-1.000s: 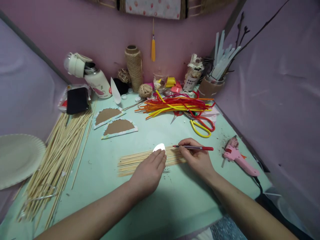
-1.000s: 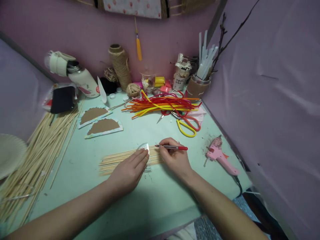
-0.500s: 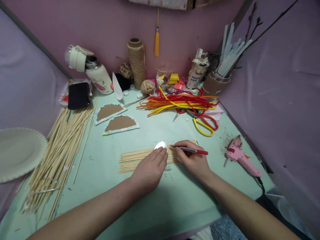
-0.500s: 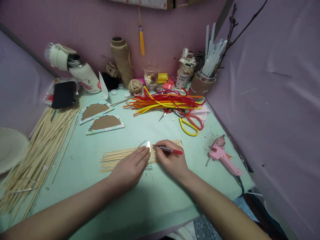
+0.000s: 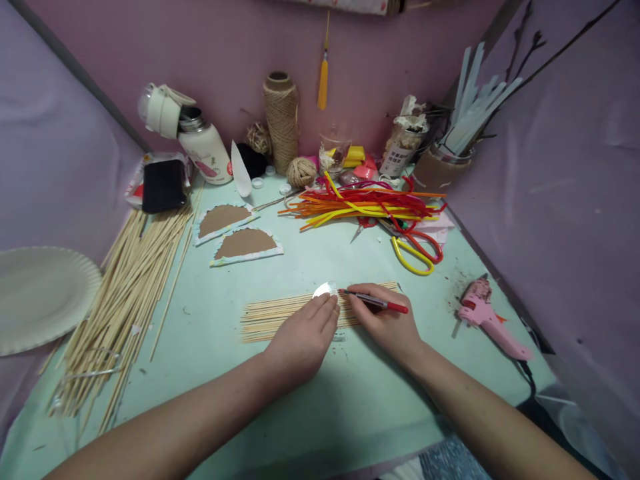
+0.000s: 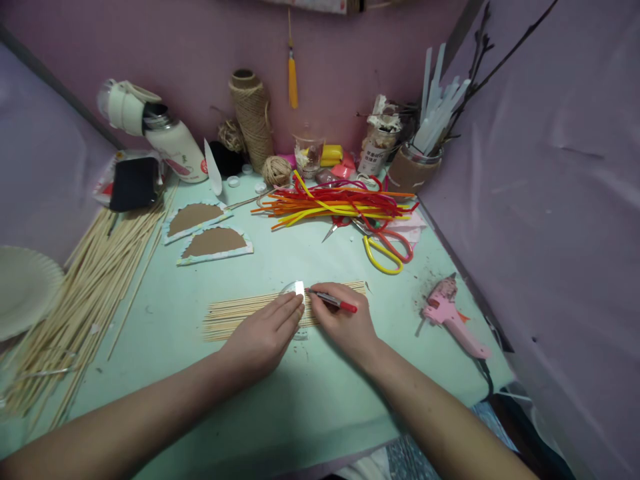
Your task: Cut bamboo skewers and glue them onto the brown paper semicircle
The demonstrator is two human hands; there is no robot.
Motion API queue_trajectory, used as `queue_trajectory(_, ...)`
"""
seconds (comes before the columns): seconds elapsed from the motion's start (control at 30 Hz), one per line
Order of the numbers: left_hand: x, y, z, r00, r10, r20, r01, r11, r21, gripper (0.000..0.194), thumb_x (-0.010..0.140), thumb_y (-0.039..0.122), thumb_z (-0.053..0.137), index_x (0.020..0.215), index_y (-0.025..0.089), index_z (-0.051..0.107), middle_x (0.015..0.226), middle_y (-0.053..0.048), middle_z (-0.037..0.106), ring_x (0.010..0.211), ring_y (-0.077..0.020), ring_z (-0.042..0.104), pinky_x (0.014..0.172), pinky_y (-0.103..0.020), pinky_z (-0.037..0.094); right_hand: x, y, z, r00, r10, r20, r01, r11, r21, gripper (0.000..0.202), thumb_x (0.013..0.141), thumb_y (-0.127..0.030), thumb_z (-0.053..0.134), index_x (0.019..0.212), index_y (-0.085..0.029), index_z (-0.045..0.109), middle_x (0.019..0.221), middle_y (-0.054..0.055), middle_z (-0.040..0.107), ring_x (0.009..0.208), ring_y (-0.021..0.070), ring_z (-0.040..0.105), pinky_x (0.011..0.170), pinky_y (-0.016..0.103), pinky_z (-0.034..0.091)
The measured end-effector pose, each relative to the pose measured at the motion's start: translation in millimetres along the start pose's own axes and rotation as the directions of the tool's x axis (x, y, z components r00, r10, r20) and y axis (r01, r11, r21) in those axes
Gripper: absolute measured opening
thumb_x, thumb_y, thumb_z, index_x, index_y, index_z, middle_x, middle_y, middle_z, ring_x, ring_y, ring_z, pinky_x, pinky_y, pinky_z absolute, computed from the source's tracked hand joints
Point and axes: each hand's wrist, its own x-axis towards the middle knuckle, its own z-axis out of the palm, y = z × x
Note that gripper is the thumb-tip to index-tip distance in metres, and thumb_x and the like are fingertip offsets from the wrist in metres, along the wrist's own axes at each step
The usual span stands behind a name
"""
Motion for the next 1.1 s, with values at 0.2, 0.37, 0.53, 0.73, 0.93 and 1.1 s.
queue_trajectory(0.2,0.9,0.1,-1.9,1.0,0.02,-0.006,-0.02,1.0,0.023,0.041,0.091,0.009,0.037,0.128,0.002,0.05,0.134,-0.022,0.057,0.131,-0.0291,0.048,0.106,-0.044,0.045,-0.1,-0.7,0.6,1.0,-0.017,-0.004,0.017,1.0,-0.008,0.01,0.084,-0.022,0.063,0.087,-0.022,0.072,0.084,0.004,0.077,0.074,0.0189,0.072,0.07,0.032,0.058)
queue_trajectory(0.37,1.6,-0.1,-1.2,0.999,0.024,-0.045,-0.023,0.999,0.024,0.039,0.091,0.009,0.037,0.126,0.002,0.052,0.13,-0.021,0.06,0.128,-0.0286,0.051,0.105,-0.044,0.047,-0.3,0.5,1.4,0.999,-0.03,-0.01,0.03,0.999,-0.016,0.01,0.084,-0.02,0.063,0.088,-0.021,0.073,0.085,0.004,0.077,0.075,0.0189,0.072,0.071,0.032,0.058)
queue_trajectory(0.53,1.2,-0.3,-0.7,0.999,0.011,-0.031,-0.012,1.0,-0.027,0.04,0.091,0.009,0.037,0.129,0.001,0.049,0.132,-0.023,0.057,0.133,-0.0294,0.046,0.107,-0.046,0.044,-0.4,2.1,2.3,0.999,-0.032,-0.007,0.032,0.999,-0.023,0.01,0.084,-0.021,0.063,0.088,-0.023,0.072,0.086,0.004,0.077,0.076,0.0188,0.072,0.071,0.032,0.058)
queue_trajectory(0.73,0.2,-1.2,-1.4,1.0,0.01,0.009,-0.01,0.999,-0.052,0.044,0.09,0.008,0.035,0.132,0.002,0.046,0.136,-0.023,0.054,0.136,-0.0285,0.042,0.109,-0.045,0.042,-0.8,1.4,2.5,0.999,-0.034,0.009,0.034,0.999,-0.029,0.011,0.085,-0.02,0.062,0.088,-0.023,0.071,0.085,0.003,0.077,0.075,0.0184,0.072,0.07,0.032,0.058)
queue_trajectory(0.93,0.0,-0.7,-0.2,1.0,0.003,0.015,-0.002,0.999,-0.047,0.044,0.089,0.009,0.035,0.132,0.002,0.046,0.136,-0.022,0.054,0.136,-0.029,0.042,0.11,-0.046,0.041,-1.7,-0.8,1.0,0.998,-0.059,0.018,0.06,0.997,-0.039,0.012,0.084,-0.018,0.061,0.088,-0.023,0.071,0.085,0.003,0.077,0.075,0.0188,0.072,0.07,0.032,0.057)
queue_trajectory(1.1,0.2,-0.7,-1.6,1.0,0.007,-0.003,-0.007,0.999,-0.039,0.042,0.09,0.008,0.037,0.13,0.003,0.049,0.135,-0.022,0.055,0.135,-0.028,0.044,0.11,-0.044,0.041,-6.5,-2.2,-2.4,0.991,-0.129,0.033,0.132,0.986,-0.098,0.013,0.084,-0.018,0.061,0.09,-0.023,0.071,0.085,0.004,0.077,0.074,0.0193,0.071,0.07,0.034,0.057)
